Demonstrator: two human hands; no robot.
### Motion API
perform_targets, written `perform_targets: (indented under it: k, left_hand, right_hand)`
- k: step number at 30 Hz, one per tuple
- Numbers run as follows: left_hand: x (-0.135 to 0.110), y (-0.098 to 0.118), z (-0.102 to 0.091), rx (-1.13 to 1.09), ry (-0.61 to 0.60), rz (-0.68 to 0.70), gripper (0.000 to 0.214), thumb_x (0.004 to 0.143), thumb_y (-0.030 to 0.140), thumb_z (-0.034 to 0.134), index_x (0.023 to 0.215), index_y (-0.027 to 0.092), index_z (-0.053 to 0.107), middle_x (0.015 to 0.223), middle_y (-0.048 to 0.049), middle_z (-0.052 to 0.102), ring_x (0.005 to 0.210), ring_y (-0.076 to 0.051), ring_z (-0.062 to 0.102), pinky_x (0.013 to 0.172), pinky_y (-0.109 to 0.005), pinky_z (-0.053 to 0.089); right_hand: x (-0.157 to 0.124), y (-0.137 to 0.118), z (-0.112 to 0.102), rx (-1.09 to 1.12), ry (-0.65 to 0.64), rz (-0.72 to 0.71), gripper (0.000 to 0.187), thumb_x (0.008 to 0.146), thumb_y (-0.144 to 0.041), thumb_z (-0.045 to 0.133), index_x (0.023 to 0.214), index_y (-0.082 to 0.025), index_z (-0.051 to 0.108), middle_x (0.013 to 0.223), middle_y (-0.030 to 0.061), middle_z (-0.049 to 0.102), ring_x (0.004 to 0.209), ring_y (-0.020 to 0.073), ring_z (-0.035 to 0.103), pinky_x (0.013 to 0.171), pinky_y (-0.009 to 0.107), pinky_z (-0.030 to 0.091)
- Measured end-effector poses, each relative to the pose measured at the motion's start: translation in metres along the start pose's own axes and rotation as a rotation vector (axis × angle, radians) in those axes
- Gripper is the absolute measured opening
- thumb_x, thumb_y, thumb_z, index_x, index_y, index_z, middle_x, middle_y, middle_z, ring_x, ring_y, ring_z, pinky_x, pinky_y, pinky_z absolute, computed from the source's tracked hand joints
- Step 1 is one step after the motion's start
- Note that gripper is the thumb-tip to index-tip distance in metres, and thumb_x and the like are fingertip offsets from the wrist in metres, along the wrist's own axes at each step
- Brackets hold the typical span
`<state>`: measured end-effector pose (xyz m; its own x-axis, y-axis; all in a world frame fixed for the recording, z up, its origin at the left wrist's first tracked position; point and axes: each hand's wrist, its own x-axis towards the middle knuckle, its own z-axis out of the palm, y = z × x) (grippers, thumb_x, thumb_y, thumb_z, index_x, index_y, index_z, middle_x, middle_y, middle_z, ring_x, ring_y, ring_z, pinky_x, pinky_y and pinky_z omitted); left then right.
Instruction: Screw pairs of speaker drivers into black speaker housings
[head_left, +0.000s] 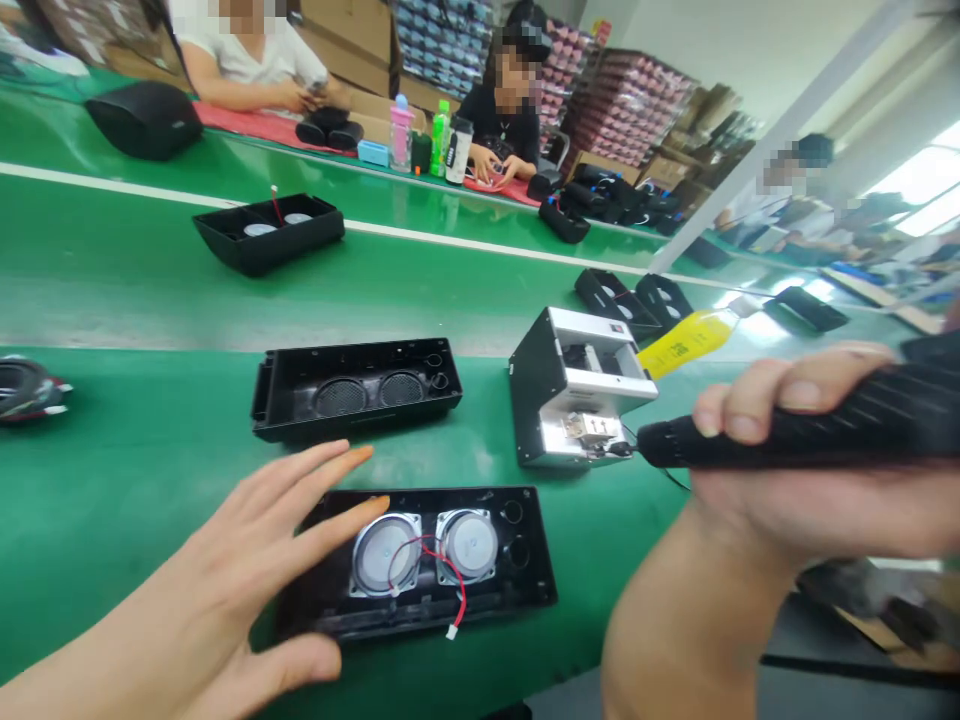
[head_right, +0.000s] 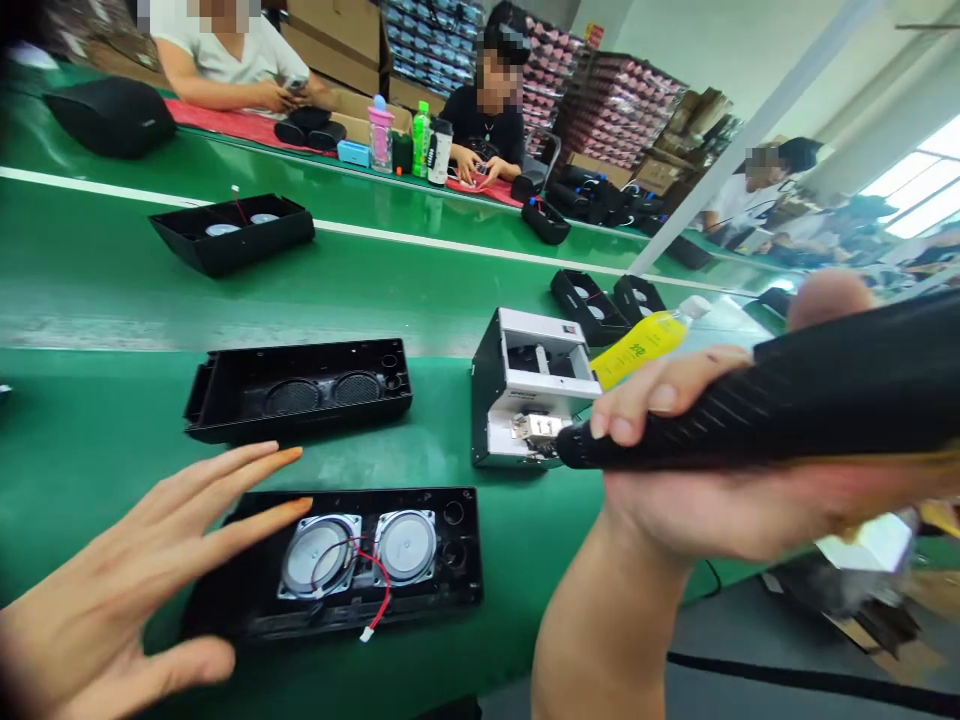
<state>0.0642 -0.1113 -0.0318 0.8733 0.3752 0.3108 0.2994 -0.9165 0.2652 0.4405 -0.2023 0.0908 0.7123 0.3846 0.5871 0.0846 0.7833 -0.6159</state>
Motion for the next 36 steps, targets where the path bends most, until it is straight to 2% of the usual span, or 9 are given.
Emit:
perform_targets:
  k: [3, 5, 7, 10, 17, 22, 27, 32, 36]
  left_hand:
    - [-0.009, 0.005, 0.022, -0.055, -0.041, -0.07, 0.067, 0.1, 0.061, 0.06, 0.161, 0.039, 0.047, 0.178, -0.0066, 0.031, 0.157, -0.044, 0.039, 0.113, -0.068, 0.054]
    - [-0.01, 0.005, 0.03, -0.112, -0.017, -0.097, 0.059, 0.098, 0.047, 0.065, 0.155, 0.041, 0.053, 0.174, -0.0054, 0.037, 0.154, -0.041, 0.045, 0.113, -0.065, 0.056]
    - [-0.008, 0.005, 0.032, -0.167, 0.005, -0.086, 0.054, 0.095, 0.039, 0.067, 0.148, 0.04, 0.059, 0.171, -0.0061, 0.041, 0.15, -0.04, 0.048, 0.109, -0.061, 0.059]
    - [-0.001, 0.008, 0.031, -0.199, 0.038, -0.041, 0.05, 0.095, 0.031, 0.066, 0.143, 0.04, 0.061, 0.168, -0.0061, 0.043, 0.15, -0.039, 0.047, 0.108, -0.059, 0.059]
    - [0.011, 0.021, 0.041, -0.222, 0.014, -0.02, 0.041, 0.098, 0.03, 0.067, 0.138, 0.035, 0.065, 0.17, -0.0082, 0.038, 0.151, -0.038, 0.044, 0.113, -0.06, 0.056]
    - [0.008, 0.019, 0.041, -0.163, -0.028, 0.057, 0.048, 0.094, 0.032, 0.071, 0.141, 0.032, 0.064, 0.171, -0.011, 0.036, 0.151, -0.039, 0.044, 0.112, -0.06, 0.057]
    - [0.01, 0.02, 0.039, -0.173, -0.034, -0.015, 0.044, 0.098, 0.036, 0.068, 0.141, 0.035, 0.065, 0.174, -0.0082, 0.034, 0.153, -0.039, 0.042, 0.118, -0.064, 0.051]
    - [0.01, 0.02, 0.039, -0.181, -0.041, 0.01, 0.05, 0.095, 0.039, 0.071, 0.145, 0.035, 0.063, 0.175, -0.0091, 0.032, 0.153, -0.041, 0.043, 0.116, -0.063, 0.054]
    - [0.009, 0.022, 0.039, -0.212, -0.043, -0.034, 0.045, 0.098, 0.042, 0.067, 0.143, 0.037, 0.064, 0.176, -0.0066, 0.032, 0.156, -0.04, 0.039, 0.119, -0.066, 0.05]
  right_hand:
    - [0.003, 0.017, -0.011, -0.15, -0.257, -0.222, 0.106, 0.104, -0.051, -0.024, 0.131, -0.021, 0.074, 0.068, -0.0003, 0.05, 0.044, 0.0132, 0.046, 0.036, 0.023, 0.04]
    - [0.003, 0.029, -0.017, -0.188, -0.263, -0.26, 0.076, 0.113, -0.055, 0.007, 0.13, -0.022, 0.072, 0.069, -0.0015, 0.051, 0.044, 0.0117, 0.046, 0.037, 0.02, 0.041]
    - [0.003, 0.038, -0.021, -0.209, -0.228, -0.263, 0.055, 0.111, -0.062, 0.035, 0.116, -0.025, 0.074, 0.068, -0.0025, 0.05, 0.043, 0.0104, 0.045, 0.037, 0.018, 0.041]
    - [0.001, 0.044, -0.022, -0.245, -0.178, -0.247, 0.05, 0.104, -0.069, 0.052, 0.093, -0.024, 0.073, 0.065, -0.003, 0.049, 0.042, 0.0089, 0.043, 0.036, 0.016, 0.039]
    - [0.0, 0.045, -0.02, -0.245, -0.123, -0.182, 0.05, 0.094, -0.072, 0.066, 0.086, -0.023, 0.07, 0.062, -0.0041, 0.05, 0.036, 0.0093, 0.042, 0.029, 0.018, 0.035]
    - [0.0, 0.048, -0.023, -0.264, -0.153, -0.163, 0.056, 0.097, -0.076, 0.062, 0.078, -0.023, 0.067, 0.063, -0.0032, 0.049, 0.039, 0.0088, 0.042, 0.033, 0.018, 0.038]
    - [-0.002, 0.047, -0.025, -0.256, -0.156, -0.143, 0.058, 0.093, -0.079, 0.066, 0.079, -0.023, 0.067, 0.062, -0.0045, 0.048, 0.038, 0.0091, 0.04, 0.032, 0.019, 0.037]
    - [-0.002, 0.046, -0.024, -0.269, -0.153, -0.146, 0.057, 0.096, -0.078, 0.061, 0.08, -0.023, 0.067, 0.062, -0.0047, 0.049, 0.038, 0.0089, 0.039, 0.032, 0.018, 0.034]
    - [-0.001, 0.047, -0.026, -0.252, -0.168, -0.141, 0.055, 0.098, -0.076, 0.058, 0.1, -0.024, 0.073, 0.063, -0.0051, 0.049, 0.038, 0.0104, 0.039, 0.032, 0.02, 0.033]
